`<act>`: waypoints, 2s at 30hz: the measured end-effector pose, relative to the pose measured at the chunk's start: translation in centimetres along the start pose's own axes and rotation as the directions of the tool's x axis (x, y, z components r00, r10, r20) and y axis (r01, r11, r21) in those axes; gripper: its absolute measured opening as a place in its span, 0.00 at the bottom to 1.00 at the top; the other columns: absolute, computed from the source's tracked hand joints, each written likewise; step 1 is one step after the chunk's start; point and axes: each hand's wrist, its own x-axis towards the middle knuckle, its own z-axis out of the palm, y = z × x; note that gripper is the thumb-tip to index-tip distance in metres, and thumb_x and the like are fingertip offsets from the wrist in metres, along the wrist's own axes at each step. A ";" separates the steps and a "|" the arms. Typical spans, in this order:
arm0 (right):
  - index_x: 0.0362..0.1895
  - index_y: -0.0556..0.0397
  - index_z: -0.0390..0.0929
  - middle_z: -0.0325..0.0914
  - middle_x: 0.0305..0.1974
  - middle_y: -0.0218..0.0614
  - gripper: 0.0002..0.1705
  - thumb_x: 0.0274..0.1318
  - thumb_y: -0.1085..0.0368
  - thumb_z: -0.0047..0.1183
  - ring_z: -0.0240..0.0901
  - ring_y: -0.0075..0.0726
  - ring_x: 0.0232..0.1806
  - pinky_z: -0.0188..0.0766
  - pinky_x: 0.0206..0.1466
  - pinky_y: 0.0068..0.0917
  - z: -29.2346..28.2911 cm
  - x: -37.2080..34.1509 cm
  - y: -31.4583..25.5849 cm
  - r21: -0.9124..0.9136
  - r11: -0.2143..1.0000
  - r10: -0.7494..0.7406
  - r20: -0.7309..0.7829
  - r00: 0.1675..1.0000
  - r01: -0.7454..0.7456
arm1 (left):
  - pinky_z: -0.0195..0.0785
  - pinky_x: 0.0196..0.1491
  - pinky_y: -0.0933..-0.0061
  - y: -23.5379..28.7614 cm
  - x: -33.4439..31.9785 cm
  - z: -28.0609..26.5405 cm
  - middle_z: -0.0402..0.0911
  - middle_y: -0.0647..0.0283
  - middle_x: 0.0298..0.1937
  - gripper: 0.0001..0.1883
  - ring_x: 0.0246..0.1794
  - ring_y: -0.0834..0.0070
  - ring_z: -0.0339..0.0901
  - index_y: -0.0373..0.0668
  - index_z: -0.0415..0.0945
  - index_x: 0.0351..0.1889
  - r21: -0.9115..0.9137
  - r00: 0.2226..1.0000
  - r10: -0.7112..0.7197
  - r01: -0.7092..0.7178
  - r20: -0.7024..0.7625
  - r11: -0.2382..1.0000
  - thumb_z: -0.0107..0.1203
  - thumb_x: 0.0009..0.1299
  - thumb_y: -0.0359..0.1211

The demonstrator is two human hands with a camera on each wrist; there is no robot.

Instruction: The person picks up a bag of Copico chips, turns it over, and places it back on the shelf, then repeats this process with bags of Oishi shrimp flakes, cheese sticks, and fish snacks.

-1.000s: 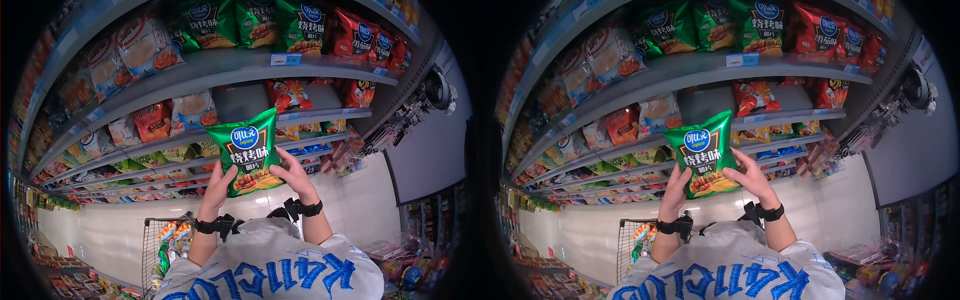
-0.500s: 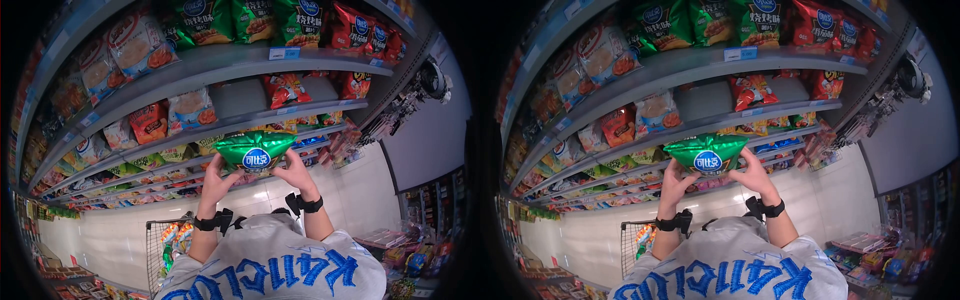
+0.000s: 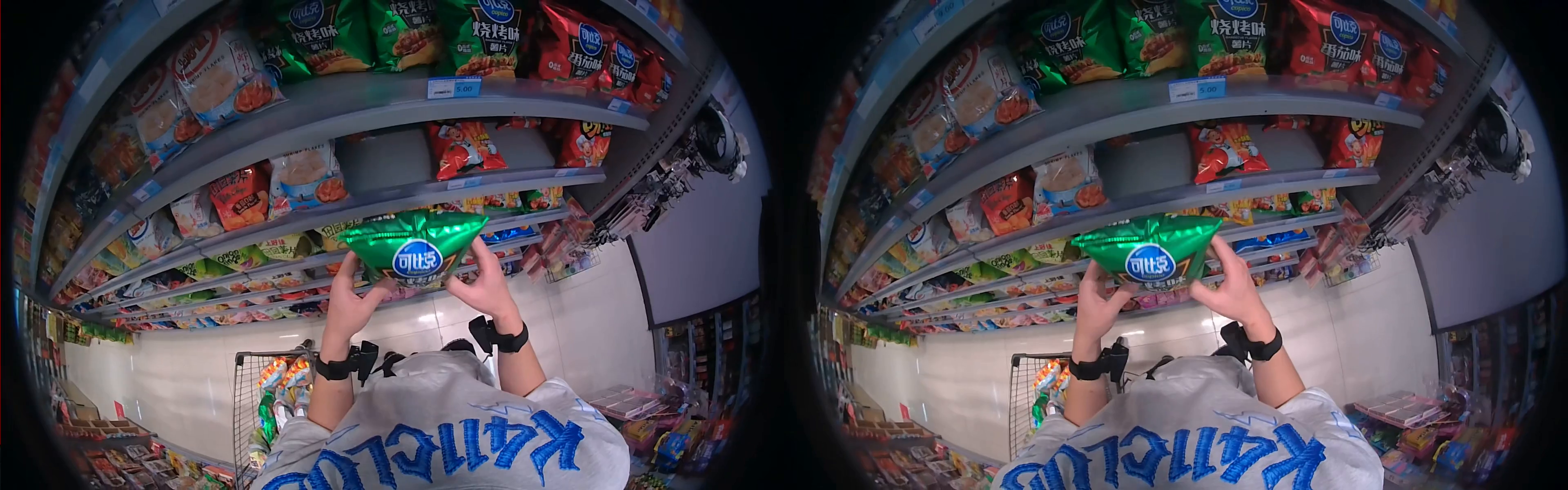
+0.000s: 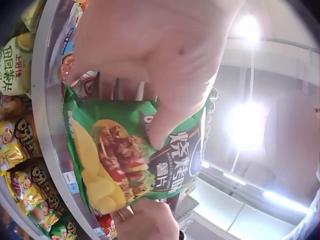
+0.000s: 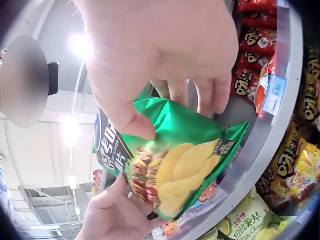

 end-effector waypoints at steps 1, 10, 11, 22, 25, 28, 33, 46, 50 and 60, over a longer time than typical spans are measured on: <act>0.72 0.55 0.60 0.79 0.56 0.47 0.49 0.42 0.68 0.65 0.75 0.47 0.60 0.66 0.64 0.36 0.0 0.1 -0.6 0.062 0.997 0.037 -0.057 0.998 -0.034 | 0.58 0.69 0.66 1.0 0.4 0.6 0.75 0.55 0.62 0.30 0.66 0.67 0.68 0.39 0.65 0.68 -0.047 0.999 -0.012 0.010 -0.047 0.999 0.63 0.67 0.27; 0.76 0.51 0.50 0.86 0.38 0.37 0.49 0.55 0.67 0.63 0.79 0.27 0.38 0.73 0.49 0.26 -1.0 0.4 -1.2 0.203 0.974 0.111 -0.039 0.993 -0.100 | 0.65 0.58 0.75 4.1 -0.5 0.7 0.75 0.55 0.61 0.30 0.53 0.77 0.73 0.43 0.54 0.76 -0.096 0.969 -0.234 0.226 -0.083 0.969 0.49 0.80 0.40; 0.74 0.52 0.54 0.85 0.35 0.34 0.44 0.57 0.67 0.62 0.77 0.22 0.37 0.72 0.46 0.24 -0.8 0.3 -0.8 0.276 0.954 0.135 -0.039 0.990 -0.120 | 0.64 0.52 0.81 3.7 -0.8 0.4 0.74 0.59 0.60 0.28 0.49 0.82 0.71 0.44 0.58 0.76 -0.059 0.976 -0.210 0.207 -0.050 0.976 0.41 0.82 0.47; 0.68 0.62 0.63 0.83 0.47 0.47 0.30 0.70 0.57 0.49 0.84 0.38 0.44 0.78 0.46 0.30 -1.2 -0.5 0.3 0.867 0.397 0.150 0.263 0.953 -0.301 | 0.66 0.61 0.63 1.8 -2.4 -0.3 0.80 0.50 0.55 0.33 0.53 0.63 0.80 0.32 0.68 0.62 -0.365 0.971 -0.234 0.232 0.039 0.901 0.30 0.83 0.54; 0.68 0.63 0.62 0.79 0.54 0.56 0.29 0.70 0.59 0.49 0.82 0.50 0.50 0.80 0.52 0.37 -1.3 -1.1 0.4 0.873 0.328 0.175 0.320 0.931 -0.361 | 0.68 0.61 0.58 1.6 -2.3 -0.3 0.82 0.47 0.51 0.32 0.51 0.59 0.82 0.32 0.69 0.57 -0.402 0.970 -0.209 0.241 0.122 0.883 0.29 0.83 0.54; 0.69 0.63 0.62 0.78 0.55 0.57 0.29 0.71 0.60 0.48 0.82 0.51 0.51 0.79 0.53 0.38 -1.3 -1.7 0.6 0.881 0.286 0.198 0.331 0.923 -0.377 | 0.69 0.60 0.58 1.2 -2.1 -0.4 0.83 0.48 0.51 0.32 0.51 0.60 0.82 0.32 0.68 0.59 -0.414 0.964 -0.205 0.258 0.170 0.873 0.28 0.83 0.53; 0.70 0.62 0.61 0.80 0.53 0.54 0.28 0.74 0.58 0.41 0.82 0.55 0.50 0.79 0.53 0.42 -1.1 -2.7 1.4 0.851 0.362 0.195 0.331 0.923 -0.381 | 0.69 0.62 0.59 0.8 -2.2 0.2 0.79 0.51 0.58 0.32 0.54 0.62 0.80 0.33 0.67 0.63 -0.452 0.968 -0.193 0.247 0.161 0.857 0.27 0.83 0.53; 0.77 0.52 0.53 0.72 0.62 0.36 0.37 0.68 0.65 0.51 0.71 0.26 0.58 0.67 0.63 0.26 -1.4 -2.3 -0.2 0.685 0.596 0.320 0.278 0.906 -0.420 | 0.61 0.67 0.68 0.9 -1.9 0.0 0.72 0.55 0.65 0.32 0.65 0.70 0.69 0.34 0.65 0.69 -0.478 0.949 -0.310 0.298 0.056 0.826 0.31 0.83 0.52; 0.77 0.54 0.52 0.73 0.60 0.36 0.43 0.60 0.74 0.56 0.70 0.28 0.60 0.66 0.63 0.26 -1.2 -2.0 -0.3 0.738 0.578 0.247 0.251 0.936 -0.350 | 0.63 0.62 0.71 0.3 -2.2 -0.7 0.75 0.60 0.59 0.22 0.60 0.74 0.71 0.37 0.69 0.60 -0.519 0.956 -0.288 0.272 0.050 0.810 0.40 0.83 0.45; 0.74 0.60 0.56 0.72 0.63 0.40 0.43 0.57 0.72 0.63 0.69 0.30 0.61 0.66 0.65 0.30 -0.2 -0.8 -0.4 0.658 0.649 0.287 0.253 0.924 -0.382 | 0.62 0.62 0.72 1.9 -1.6 1.2 0.74 0.56 0.61 0.27 0.59 0.75 0.72 0.39 0.59 0.64 -0.323 0.975 -0.219 0.199 -0.028 0.925 0.60 0.70 0.27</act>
